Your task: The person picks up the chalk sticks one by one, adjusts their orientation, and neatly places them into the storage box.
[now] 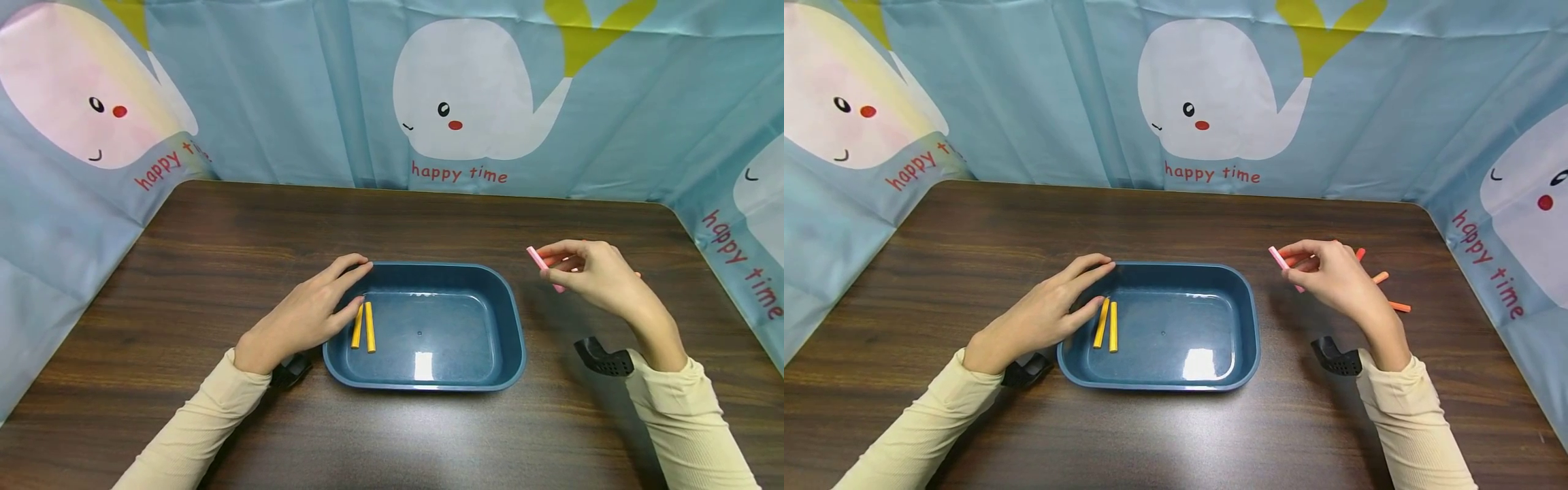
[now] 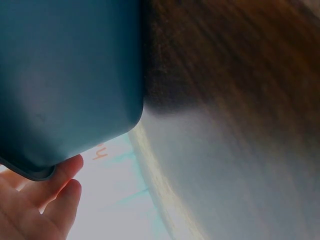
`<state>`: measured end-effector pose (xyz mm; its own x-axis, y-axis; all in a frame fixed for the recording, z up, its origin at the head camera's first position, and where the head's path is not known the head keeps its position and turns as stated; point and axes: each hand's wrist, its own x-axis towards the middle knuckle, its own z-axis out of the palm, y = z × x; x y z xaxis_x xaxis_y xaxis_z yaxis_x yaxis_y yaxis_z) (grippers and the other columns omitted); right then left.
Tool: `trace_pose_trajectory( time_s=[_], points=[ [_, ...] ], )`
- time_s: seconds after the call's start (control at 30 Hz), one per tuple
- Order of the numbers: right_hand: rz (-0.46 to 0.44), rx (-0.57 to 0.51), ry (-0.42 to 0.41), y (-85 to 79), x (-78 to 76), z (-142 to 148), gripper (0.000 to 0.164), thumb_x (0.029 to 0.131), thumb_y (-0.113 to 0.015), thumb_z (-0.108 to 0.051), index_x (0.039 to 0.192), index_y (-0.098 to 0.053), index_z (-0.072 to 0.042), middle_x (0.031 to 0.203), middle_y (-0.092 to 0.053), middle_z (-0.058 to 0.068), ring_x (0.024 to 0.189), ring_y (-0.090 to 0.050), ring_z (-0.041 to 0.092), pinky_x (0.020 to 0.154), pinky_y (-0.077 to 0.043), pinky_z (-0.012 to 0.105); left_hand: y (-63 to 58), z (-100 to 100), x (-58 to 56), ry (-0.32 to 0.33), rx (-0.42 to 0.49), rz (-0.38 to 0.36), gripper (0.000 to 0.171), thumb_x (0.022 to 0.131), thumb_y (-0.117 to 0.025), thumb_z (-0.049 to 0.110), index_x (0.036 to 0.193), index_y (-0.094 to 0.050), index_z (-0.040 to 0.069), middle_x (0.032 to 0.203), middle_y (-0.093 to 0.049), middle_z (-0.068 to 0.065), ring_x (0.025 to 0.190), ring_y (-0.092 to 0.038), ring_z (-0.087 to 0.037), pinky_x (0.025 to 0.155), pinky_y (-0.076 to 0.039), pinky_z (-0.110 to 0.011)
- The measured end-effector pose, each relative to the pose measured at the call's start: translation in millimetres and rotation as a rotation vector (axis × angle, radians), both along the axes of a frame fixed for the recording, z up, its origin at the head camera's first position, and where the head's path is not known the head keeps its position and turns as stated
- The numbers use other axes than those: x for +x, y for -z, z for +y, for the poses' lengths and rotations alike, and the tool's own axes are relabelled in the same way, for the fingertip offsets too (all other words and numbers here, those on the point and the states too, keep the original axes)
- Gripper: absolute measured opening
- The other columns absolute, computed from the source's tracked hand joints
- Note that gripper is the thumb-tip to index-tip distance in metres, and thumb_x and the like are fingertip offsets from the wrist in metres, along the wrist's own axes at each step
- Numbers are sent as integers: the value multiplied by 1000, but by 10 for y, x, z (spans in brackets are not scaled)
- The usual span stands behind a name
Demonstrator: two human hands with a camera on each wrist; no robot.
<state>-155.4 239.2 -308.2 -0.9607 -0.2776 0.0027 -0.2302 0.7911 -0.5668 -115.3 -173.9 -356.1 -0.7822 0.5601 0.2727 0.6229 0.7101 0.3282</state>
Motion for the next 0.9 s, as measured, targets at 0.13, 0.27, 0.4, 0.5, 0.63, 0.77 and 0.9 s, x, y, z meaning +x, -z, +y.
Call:
trace_pose_trajectory(
  time_s=[0.13,0.27,0.4,0.5,0.63,0.77,0.9],
  points=[
    [-14,-25,-5,1,13,-43,32,87,-74,-13,117,-70,-3,90,-76,14,72,-61,-8,62,-44,20,-4,-1,-4,-3,-7,-10,53,97,-62,18,146,-47,3,146,-45,-10,121,-58,-22,92,-54,-38],
    [-29,-37,7,-1,24,-87,33,88,-74,-13,118,-69,-3,91,-76,13,73,-61,-8,64,-43,19,-8,1,-2,-5,-3,-14,53,97,-62,18,146,-47,3,146,-45,-10,120,-59,-22,92,-54,-38],
    [-36,-70,14,-15,39,-130,33,89,-73,-16,119,-69,-4,93,-76,13,75,-63,-6,65,-43,18,-10,3,5,-6,2,-8,54,96,-63,18,145,-47,3,146,-46,-10,119,-59,-22,91,-55,-38],
    [-53,-98,16,-33,52,-149,33,91,-71,-20,121,-68,-6,95,-76,11,77,-65,-5,67,-43,18,-8,7,6,-4,6,-5,54,96,-64,19,145,-48,2,145,-46,-11,118,-59,-23,90,-55,-38],
    [-84,-149,22,-79,70,-164,35,93,-69,-23,125,-65,-7,93,-76,-2,80,-67,-5,72,-42,17,0,5,6,-1,10,-8,54,97,-63,19,145,-48,2,146,-46,-11,117,-60,-22,89,-55,-38],
    [-117,-226,16,-129,89,-189,37,94,-69,-22,127,-63,-6,89,-73,-16,79,-68,-1,74,-43,16,-8,0,8,0,9,-9,54,97,-63,19,145,-47,2,146,-45,-11,117,-60,-22,89,-55,-37],
    [-166,-324,-9,-166,102,-240,38,94,-69,-19,128,-60,-3,93,-72,-17,79,-71,3,75,-51,16,-18,0,11,0,11,-8,54,97,-64,20,145,-48,2,146,-45,-11,117,-60,-22,87,-55,-36]
  ],
)
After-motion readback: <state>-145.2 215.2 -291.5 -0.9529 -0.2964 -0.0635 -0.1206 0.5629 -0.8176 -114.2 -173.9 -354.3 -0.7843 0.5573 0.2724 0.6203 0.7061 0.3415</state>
